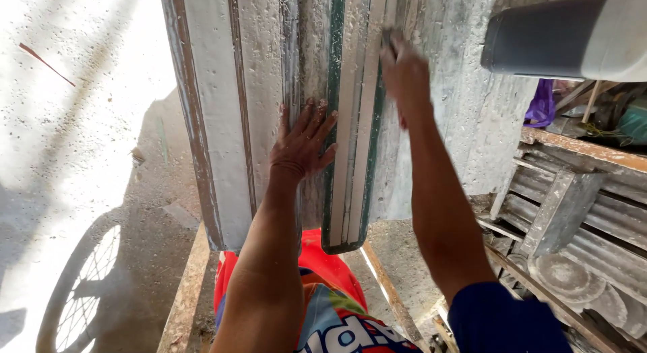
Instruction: The person scrubs a stack of corrugated metal sheets using a green scrubbing pad held in their right hand. They move the pad back and forth along the ridges of the sheets while holding them steady with their left hand.
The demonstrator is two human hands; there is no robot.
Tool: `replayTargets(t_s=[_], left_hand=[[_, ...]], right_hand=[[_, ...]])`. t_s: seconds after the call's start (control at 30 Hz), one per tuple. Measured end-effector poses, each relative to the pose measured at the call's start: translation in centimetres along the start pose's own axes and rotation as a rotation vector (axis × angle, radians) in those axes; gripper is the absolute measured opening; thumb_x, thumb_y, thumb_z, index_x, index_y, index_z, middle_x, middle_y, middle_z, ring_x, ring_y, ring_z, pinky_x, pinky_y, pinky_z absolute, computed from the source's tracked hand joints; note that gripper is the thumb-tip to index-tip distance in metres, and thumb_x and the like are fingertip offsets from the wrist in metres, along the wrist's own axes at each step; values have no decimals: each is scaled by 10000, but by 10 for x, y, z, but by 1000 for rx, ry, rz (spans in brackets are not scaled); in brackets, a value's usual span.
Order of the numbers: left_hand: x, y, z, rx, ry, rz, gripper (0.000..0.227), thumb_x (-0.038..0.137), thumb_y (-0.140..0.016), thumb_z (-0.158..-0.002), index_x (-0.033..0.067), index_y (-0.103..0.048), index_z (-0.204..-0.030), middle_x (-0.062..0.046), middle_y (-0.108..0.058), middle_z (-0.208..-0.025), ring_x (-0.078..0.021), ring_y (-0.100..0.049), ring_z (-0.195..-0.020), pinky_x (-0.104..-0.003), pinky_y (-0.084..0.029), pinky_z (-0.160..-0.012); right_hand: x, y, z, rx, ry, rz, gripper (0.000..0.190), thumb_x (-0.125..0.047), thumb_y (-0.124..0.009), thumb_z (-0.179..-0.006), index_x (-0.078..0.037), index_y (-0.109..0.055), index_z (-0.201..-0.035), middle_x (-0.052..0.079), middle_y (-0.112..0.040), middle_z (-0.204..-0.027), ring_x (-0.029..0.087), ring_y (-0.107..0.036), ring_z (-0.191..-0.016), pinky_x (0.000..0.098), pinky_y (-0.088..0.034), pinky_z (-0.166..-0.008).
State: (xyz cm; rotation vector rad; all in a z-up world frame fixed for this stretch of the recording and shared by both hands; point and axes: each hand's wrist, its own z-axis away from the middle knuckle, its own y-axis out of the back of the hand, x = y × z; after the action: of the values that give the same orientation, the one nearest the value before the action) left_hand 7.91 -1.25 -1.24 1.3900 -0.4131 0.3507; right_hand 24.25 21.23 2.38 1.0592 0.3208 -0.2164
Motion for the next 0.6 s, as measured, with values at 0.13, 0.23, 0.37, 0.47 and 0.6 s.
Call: replayTargets(t_s=[0.13, 0.23, 0.37, 0.47, 0.6], left_hand=[[3, 6, 1, 41, -19, 7, 649, 520, -466, -1032, 201, -409, -1595, -78, -388, -1656, -279, -291, -1556, -695, -103, -1234], [-1, 4, -1, 68, -15, 10, 644, 513, -479, -1025, 200, -425, -1586, -85, -398, -1651, -285, -304, -1543, -695, -112, -1226], [3, 1, 2, 75, -9, 28, 650, 512, -488, -1019, 199, -426, -1586, -82, -398, -1650, -286, -323, -1541, -688, -126, -1235], [2, 2, -1, 79, -4, 15, 659, 511, -494, -1010, 204, -419, -1588, -74, -399, -1645, -281, -323, -1540, -686, -129, -1236], [1, 2, -2, 36, 4, 20, 667, 516, -493, -999, 215, -398, -1587, -67, -388, -1643, -274, -306, -1527, -692, -125, -1222]], right_hand=[[18, -4, 37, -31, -59, -54, 520, -404, -477, -1037, -166, -481, -1500, 166, -667, -1312, 145, -690, -654, 282, -590, -516], [57, -36, 79, 117, 292, 202, 523, -442, -498, -1189, -166, -453, -1632, 218, -687, -1353, 235, -731, -915, 322, -589, -785], [-36, 26, 50, -175, -250, 89, 574, -412, -423, -1100, -291, -319, -1652, 215, -725, -1235, 159, -535, -560, 273, -475, -465], [-46, 43, -37, -68, -86, -108, 522, -291, -445, -1085, -230, -378, -1599, 131, -618, -1421, 31, -416, -448, 190, -405, -361], [-65, 54, -38, -50, -108, -121, 503, -269, -480, -1087, -150, -438, -1574, 141, -747, -1119, 26, -426, -449, 199, -380, -358]])
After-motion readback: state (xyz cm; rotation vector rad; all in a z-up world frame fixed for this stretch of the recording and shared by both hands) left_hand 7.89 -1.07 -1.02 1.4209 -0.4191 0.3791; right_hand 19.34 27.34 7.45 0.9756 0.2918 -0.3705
